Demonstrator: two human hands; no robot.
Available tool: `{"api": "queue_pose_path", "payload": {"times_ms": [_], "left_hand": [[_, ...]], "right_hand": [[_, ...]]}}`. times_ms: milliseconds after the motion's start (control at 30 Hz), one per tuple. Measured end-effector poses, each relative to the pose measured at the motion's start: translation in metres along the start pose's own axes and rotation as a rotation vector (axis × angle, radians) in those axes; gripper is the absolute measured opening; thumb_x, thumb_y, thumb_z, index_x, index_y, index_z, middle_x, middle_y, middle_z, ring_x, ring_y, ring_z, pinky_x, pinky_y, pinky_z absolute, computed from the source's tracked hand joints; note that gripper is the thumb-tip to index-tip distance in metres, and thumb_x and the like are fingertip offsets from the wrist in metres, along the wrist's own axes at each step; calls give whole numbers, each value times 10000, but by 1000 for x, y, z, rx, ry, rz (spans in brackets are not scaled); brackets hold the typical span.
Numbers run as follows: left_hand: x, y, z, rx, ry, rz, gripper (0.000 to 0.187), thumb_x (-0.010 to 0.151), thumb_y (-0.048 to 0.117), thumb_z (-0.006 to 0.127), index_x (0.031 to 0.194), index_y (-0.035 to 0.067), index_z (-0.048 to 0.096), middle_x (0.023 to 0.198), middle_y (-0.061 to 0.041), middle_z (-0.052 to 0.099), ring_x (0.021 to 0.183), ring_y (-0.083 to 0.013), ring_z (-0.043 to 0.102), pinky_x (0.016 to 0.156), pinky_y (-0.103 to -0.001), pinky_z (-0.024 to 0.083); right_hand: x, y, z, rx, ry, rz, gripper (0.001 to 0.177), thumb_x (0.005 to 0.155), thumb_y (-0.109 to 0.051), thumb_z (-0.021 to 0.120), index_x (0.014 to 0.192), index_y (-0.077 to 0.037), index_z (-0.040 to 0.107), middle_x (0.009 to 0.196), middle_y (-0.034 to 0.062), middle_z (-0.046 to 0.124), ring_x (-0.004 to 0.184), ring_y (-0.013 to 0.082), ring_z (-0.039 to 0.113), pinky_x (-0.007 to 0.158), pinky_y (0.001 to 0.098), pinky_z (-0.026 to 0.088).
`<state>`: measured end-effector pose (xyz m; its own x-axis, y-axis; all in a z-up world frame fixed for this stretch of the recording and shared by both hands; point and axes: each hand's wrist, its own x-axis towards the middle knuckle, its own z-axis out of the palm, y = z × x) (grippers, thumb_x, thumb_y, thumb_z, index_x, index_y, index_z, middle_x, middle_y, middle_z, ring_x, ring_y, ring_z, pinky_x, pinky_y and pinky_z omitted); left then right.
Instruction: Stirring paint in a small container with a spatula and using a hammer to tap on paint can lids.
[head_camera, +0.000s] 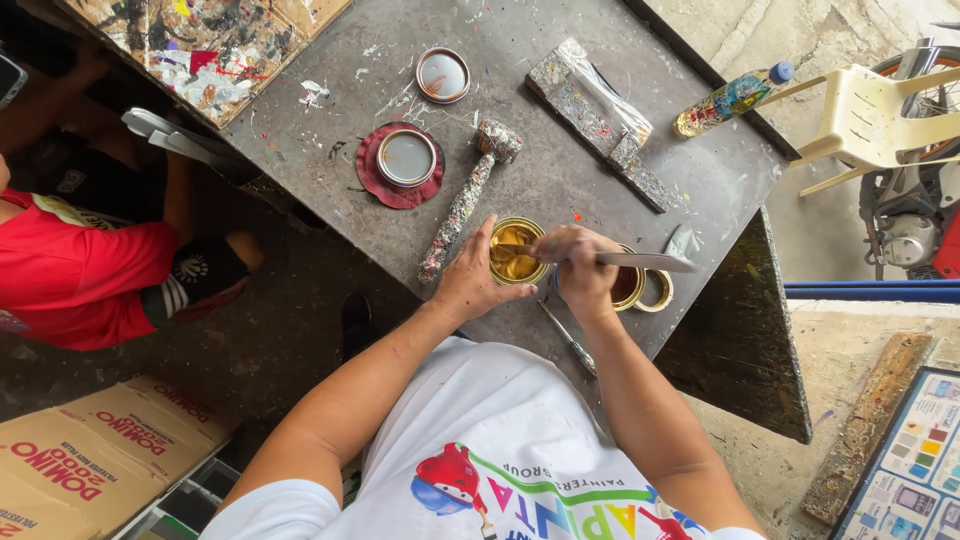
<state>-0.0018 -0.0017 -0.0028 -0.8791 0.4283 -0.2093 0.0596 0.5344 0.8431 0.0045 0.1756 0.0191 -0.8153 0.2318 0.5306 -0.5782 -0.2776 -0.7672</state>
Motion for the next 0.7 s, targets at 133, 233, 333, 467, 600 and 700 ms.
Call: {"api": "queue_pose_path", "payload": {"times_ms": [133, 233, 333, 467, 600, 700], "left_hand": [[-2, 8, -3, 11, -2, -23, 1292, 647, 687, 823, 1629, 167, 163, 1529, -230, 422, 1407, -447, 470, 1116, -558, 460], [-1, 6, -2, 19, 8, -20, 1289, 636, 699, 819, 1620, 162, 184, 1517, -225, 431, 1399, -443, 477, 1110, -557, 463], [-3, 10, -4, 25, 9, -33, 1290, 633, 694, 822, 1624, 181, 174, 1512, -205, 435, 1398, -427, 482, 1105, -553, 470], [-5, 16, -8, 30, 6, -44, 1296, 636, 698, 809, 1630, 169, 168, 1506, -212, 447, 1398, -428, 486, 1096, -569, 468], [-4, 12, -7, 16, -3, -44, 1310, 621, 734, 783, 1634, 171, 173, 1523, -215, 435, 1411, -429, 473, 1104, -572, 464], [-3, 12, -6, 15, 3, -34, 1318, 605, 753, 784, 1623, 170, 183, 1509, -217, 443, 1396, -433, 485, 1100, -568, 471]], "right_hand": [[19, -4, 17, -346, -264, 90, 514, 1019, -378, 583, 617, -68, 664, 591, 123, 661, 518, 255, 637, 545, 352, 508], [21, 10, 11, -451, -372, 154, 415, 1016, -246, 602, 641, -69, 628, 525, 50, 503, 476, 184, 458, 506, 332, 426], [20, 14, 6, -552, -364, 198, 414, 1052, -175, 577, 648, -88, 553, 529, 72, 472, 516, 162, 455, 504, 320, 367], [19, 14, 8, -468, -115, 348, 528, 1140, -220, 445, 640, -81, 546, 531, 34, 495, 481, 137, 460, 523, 281, 432], [12, 10, 4, -285, 273, 469, 545, 1141, -358, 473, 642, -138, 492, 571, 9, 504, 533, 129, 551, 611, 294, 531], [9, 2, 5, -116, 543, 518, 551, 1118, -401, 452, 646, -119, 473, 541, 21, 531, 536, 153, 618, 659, 344, 604]]}}
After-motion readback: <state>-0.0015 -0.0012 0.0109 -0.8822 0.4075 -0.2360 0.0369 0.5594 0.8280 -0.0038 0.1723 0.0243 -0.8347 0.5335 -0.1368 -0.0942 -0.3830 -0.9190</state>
